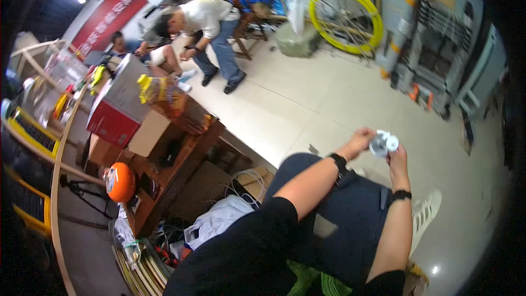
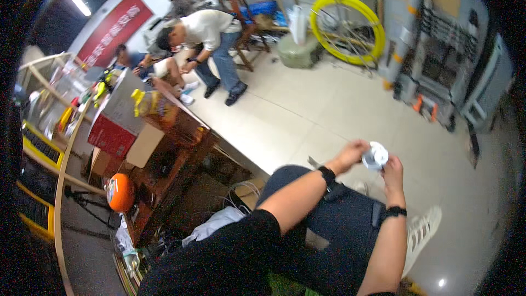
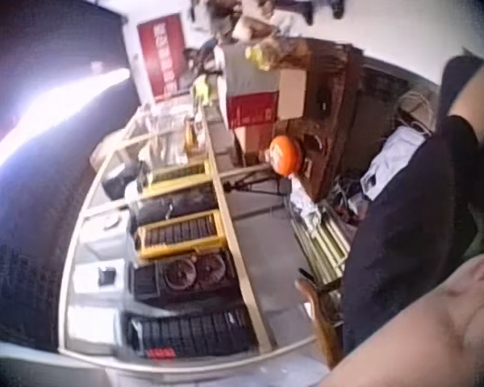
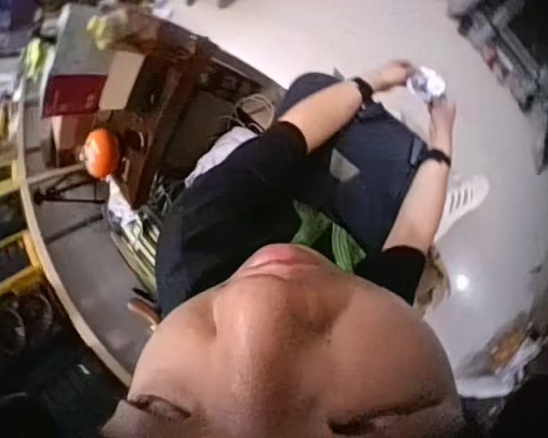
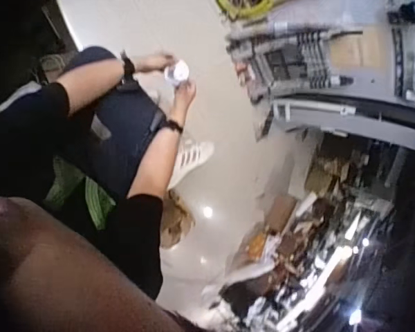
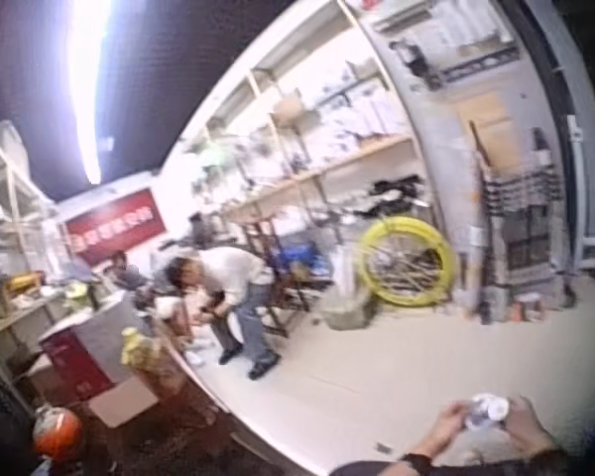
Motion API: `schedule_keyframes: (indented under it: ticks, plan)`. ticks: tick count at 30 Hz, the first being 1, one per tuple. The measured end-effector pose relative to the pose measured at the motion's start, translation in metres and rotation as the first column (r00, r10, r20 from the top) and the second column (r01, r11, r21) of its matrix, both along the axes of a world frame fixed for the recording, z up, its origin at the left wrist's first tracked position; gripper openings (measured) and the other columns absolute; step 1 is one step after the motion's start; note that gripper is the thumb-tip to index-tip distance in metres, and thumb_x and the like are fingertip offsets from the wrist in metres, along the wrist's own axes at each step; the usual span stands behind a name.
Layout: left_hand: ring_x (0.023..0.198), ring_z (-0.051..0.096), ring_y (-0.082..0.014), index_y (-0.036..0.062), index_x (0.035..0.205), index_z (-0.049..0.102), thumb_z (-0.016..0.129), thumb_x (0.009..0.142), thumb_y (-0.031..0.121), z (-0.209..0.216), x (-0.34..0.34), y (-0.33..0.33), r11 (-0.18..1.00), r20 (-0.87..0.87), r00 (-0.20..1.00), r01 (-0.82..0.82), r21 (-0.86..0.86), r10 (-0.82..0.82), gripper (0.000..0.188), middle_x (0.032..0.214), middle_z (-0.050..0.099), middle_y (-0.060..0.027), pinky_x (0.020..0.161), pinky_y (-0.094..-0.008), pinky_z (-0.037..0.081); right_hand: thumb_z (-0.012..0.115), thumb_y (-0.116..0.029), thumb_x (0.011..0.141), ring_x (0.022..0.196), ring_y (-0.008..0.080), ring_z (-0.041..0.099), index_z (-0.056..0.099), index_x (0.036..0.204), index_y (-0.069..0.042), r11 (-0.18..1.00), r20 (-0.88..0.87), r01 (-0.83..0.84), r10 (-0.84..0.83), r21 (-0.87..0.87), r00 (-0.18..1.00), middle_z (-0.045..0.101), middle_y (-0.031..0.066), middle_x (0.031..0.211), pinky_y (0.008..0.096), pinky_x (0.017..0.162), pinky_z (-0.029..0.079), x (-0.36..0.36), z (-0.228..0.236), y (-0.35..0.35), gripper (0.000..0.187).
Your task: Assembling a vertical metal shaft with plastic base plates and spacers.
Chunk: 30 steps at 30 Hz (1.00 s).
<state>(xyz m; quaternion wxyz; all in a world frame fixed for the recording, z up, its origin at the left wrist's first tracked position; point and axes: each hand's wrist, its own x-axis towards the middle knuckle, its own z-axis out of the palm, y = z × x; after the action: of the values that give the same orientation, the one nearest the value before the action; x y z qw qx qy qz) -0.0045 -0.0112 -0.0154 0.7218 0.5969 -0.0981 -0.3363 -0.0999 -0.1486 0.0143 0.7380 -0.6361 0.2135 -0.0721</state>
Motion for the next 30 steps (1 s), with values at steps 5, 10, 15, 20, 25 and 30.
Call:
schedule_keyframes:
  ticks: [5,10,15,20,25,30]
  plan:
    - [0.066,0.049,-0.0085,0.0080,0.088,0.052,0.046,0.084,0.014,0.004,0.000,0.012,0.995,-0.090,0.993,-0.084,-0.054,0.079,0.009,0.076,0.051,-0.0001,0.055,-0.0231,0.042,0.051,-0.014,0.083,0.055,0.0044,0.046,0.050,0.094,-0.005,0.996,0.004,-0.059,0.059,0.063,0.998,0.052,-0.0016,0.069,0.0154,0.045,0.032,0.005,-0.002,0.013,0.014]
    - [0.069,0.050,-0.0100,0.0077,0.085,0.051,0.046,0.085,0.015,0.011,0.007,0.013,0.990,-0.102,0.991,-0.100,-0.103,0.089,0.009,0.078,0.052,-0.0018,0.060,-0.0246,0.044,0.051,-0.015,0.084,0.055,0.0055,0.047,0.049,0.094,-0.005,0.991,0.023,-0.081,0.079,0.104,0.997,0.053,-0.0002,0.071,0.0158,0.045,0.032,0.012,0.004,0.011,0.014]
    - [0.068,0.049,-0.0088,0.0087,0.087,0.050,0.047,0.087,0.024,0.015,0.008,0.012,0.996,-0.122,0.992,-0.042,-0.080,0.032,0.016,0.077,0.051,-0.0003,0.061,-0.0241,0.044,0.051,-0.014,0.083,0.055,0.0062,0.047,0.049,0.093,-0.006,0.996,0.042,-0.052,0.049,0.074,0.998,0.053,0.0004,0.072,0.0164,0.044,0.032,0.017,-0.010,0.003,0.013]
    - [0.066,0.048,-0.0076,0.0093,0.085,0.050,0.047,0.086,0.022,0.016,0.002,0.006,0.998,-0.106,0.994,-0.017,-0.065,0.010,0.013,0.074,0.049,0.0014,0.056,-0.0226,0.043,0.051,-0.013,0.083,0.053,0.0043,0.043,0.051,0.090,-0.006,0.999,0.032,0.009,-0.011,0.045,0.999,0.052,-0.0018,0.069,0.0161,0.043,0.030,0.013,-0.012,0.000,0.010]
    - [0.062,0.046,-0.0076,0.0085,0.084,0.048,0.046,0.086,0.016,0.006,0.005,0.008,0.994,-0.048,0.997,-0.065,-0.084,0.061,0.008,0.072,0.048,0.0005,0.050,-0.0221,0.039,0.050,-0.016,0.084,0.051,0.0026,0.039,0.053,0.088,-0.005,0.999,0.042,0.001,-0.003,0.045,0.999,0.049,-0.0042,0.064,0.0156,0.043,0.029,0.014,0.005,0.008,0.012]
    - [0.062,0.047,-0.0081,0.0070,0.089,0.047,0.050,0.085,0.021,0.015,0.002,0.004,0.992,-0.108,0.991,-0.084,-0.094,0.073,0.015,0.075,0.049,-0.0005,0.050,-0.0217,0.039,0.050,-0.014,0.084,0.050,0.0033,0.039,0.052,0.089,-0.005,0.998,0.073,-0.023,0.019,0.053,0.997,0.049,-0.0030,0.065,0.0160,0.044,0.029,0.016,-0.003,0.003,0.010]
